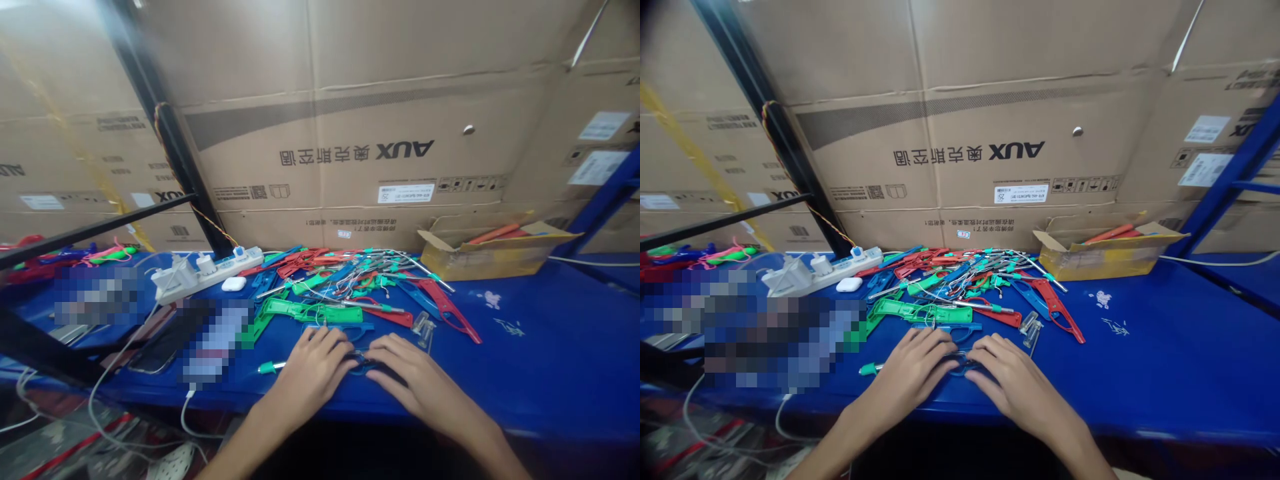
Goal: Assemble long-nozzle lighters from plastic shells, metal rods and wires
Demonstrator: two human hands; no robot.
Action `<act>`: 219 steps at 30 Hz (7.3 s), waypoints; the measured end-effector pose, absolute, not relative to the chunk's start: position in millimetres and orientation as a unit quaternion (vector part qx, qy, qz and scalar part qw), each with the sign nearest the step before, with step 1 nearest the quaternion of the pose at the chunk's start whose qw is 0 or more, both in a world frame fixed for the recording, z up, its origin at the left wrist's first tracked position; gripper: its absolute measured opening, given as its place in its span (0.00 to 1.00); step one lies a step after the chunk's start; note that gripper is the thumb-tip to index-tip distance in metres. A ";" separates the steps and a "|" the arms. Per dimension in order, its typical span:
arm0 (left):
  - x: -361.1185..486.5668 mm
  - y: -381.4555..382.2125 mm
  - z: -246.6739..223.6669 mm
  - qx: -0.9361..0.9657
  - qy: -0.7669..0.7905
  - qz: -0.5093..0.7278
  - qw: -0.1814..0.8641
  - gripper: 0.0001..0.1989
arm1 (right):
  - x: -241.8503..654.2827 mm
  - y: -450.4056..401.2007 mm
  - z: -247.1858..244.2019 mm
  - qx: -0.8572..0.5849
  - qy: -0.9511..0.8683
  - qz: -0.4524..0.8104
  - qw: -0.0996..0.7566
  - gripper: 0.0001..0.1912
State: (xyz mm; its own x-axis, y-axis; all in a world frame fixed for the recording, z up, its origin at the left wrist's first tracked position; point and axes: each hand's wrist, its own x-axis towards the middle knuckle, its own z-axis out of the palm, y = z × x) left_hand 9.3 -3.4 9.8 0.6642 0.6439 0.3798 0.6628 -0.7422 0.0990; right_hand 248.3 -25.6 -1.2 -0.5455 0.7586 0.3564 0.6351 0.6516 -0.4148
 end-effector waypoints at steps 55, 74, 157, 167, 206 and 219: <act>8.4 123.4 87.0 -0.930 -0.337 -0.132 0.058 0.09 | 250.3 -25.9 0.4 -0.395 -0.848 0.191 0.296 0.10; -15.1 150.0 43.4 -0.872 -0.469 -0.105 0.095 0.08 | 251.1 -25.8 1.6 -0.389 -0.859 0.148 0.299 0.10; 8.3 -7.4 6.8 -0.909 -0.324 -0.254 0.069 0.13 | 255.8 -27.0 3.4 -0.390 -0.883 0.121 0.233 0.22; -20.1 -5.9 19.7 -0.890 -0.362 -0.271 -0.049 0.10 | 255.8 -27.9 3.2 -0.402 -0.881 0.138 0.208 0.19; -20.3 -4.7 17.6 -0.880 -0.404 -0.238 -0.074 0.06 | 258.3 -25.7 -3.7 -0.434 -0.809 0.015 0.397 0.16; -18.8 -3.4 17.7 -0.862 -0.403 -0.291 -0.102 0.09 | 259.7 -25.3 -3.6 -0.491 -0.721 -0.001 0.489 0.09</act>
